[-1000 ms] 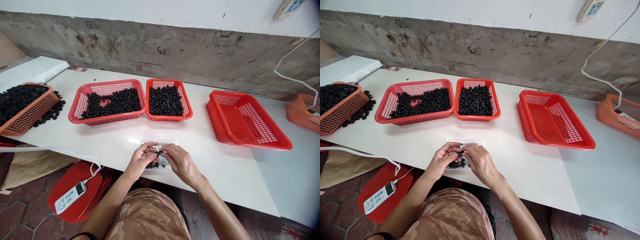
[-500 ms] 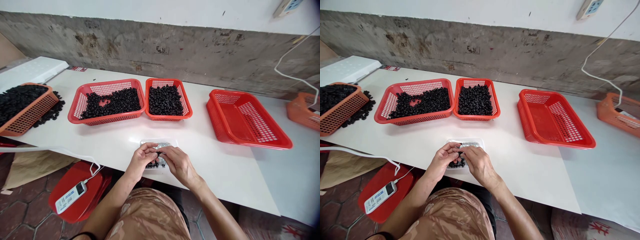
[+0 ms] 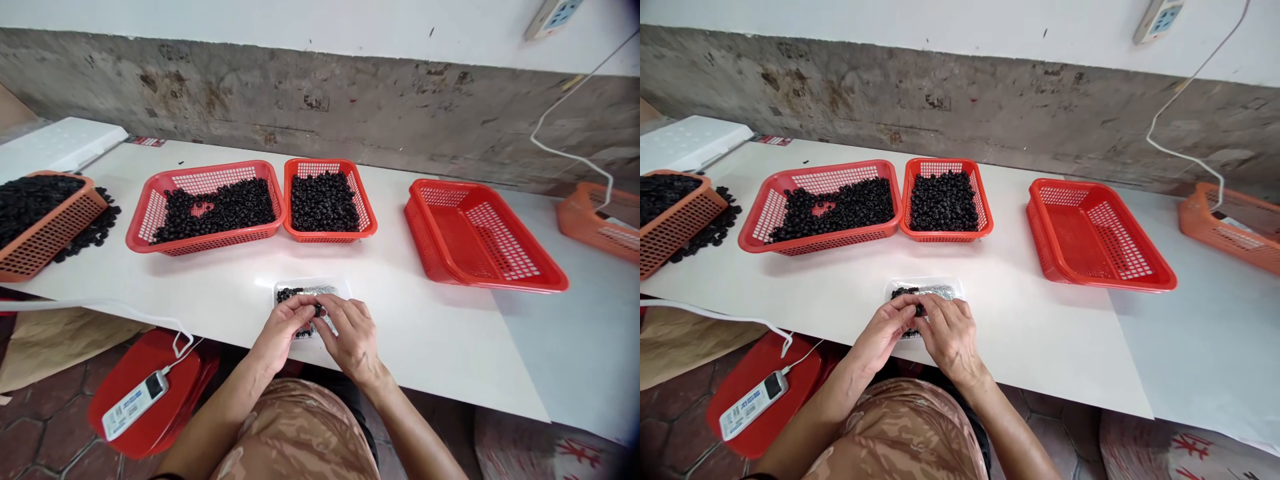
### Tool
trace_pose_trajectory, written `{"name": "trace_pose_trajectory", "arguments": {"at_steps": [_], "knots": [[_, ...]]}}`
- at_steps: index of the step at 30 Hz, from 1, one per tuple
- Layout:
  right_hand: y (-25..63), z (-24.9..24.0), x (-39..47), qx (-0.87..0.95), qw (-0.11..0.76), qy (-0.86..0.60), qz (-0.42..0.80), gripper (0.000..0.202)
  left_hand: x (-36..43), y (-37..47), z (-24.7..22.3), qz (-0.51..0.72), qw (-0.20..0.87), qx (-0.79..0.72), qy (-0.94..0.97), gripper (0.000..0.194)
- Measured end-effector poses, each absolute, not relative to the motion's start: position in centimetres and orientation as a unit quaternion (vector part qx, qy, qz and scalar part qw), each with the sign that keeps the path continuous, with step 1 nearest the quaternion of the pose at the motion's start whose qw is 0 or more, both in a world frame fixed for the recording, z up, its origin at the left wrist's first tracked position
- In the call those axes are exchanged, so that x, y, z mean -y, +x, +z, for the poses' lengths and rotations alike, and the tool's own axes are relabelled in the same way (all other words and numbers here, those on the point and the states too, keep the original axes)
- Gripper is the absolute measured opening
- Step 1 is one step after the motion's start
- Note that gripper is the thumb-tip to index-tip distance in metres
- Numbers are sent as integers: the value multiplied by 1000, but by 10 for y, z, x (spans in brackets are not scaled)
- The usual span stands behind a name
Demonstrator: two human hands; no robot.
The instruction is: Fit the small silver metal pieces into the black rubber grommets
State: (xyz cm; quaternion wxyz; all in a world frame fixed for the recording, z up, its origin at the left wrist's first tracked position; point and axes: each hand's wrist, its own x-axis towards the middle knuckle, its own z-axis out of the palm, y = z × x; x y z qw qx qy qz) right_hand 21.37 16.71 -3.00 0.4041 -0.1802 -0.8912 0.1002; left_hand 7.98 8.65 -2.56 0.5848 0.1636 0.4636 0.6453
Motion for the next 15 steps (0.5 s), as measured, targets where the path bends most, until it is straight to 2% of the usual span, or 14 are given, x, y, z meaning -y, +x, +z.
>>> {"name": "trace_pose_trajectory", "arguments": {"at_steps": [6, 11, 15], "knots": [[214, -33, -162, 889, 401, -194, 105, 24, -86, 81, -28, 618, 572, -497, 211, 26], [220, -32, -162, 866, 381, -171, 275, 31, -84, 79, -23, 607, 575, -505, 214, 23], [224, -30, -158, 812, 390, -191, 390, 28, -79, 77, -22, 586, 558, -534, 245, 22]]}}
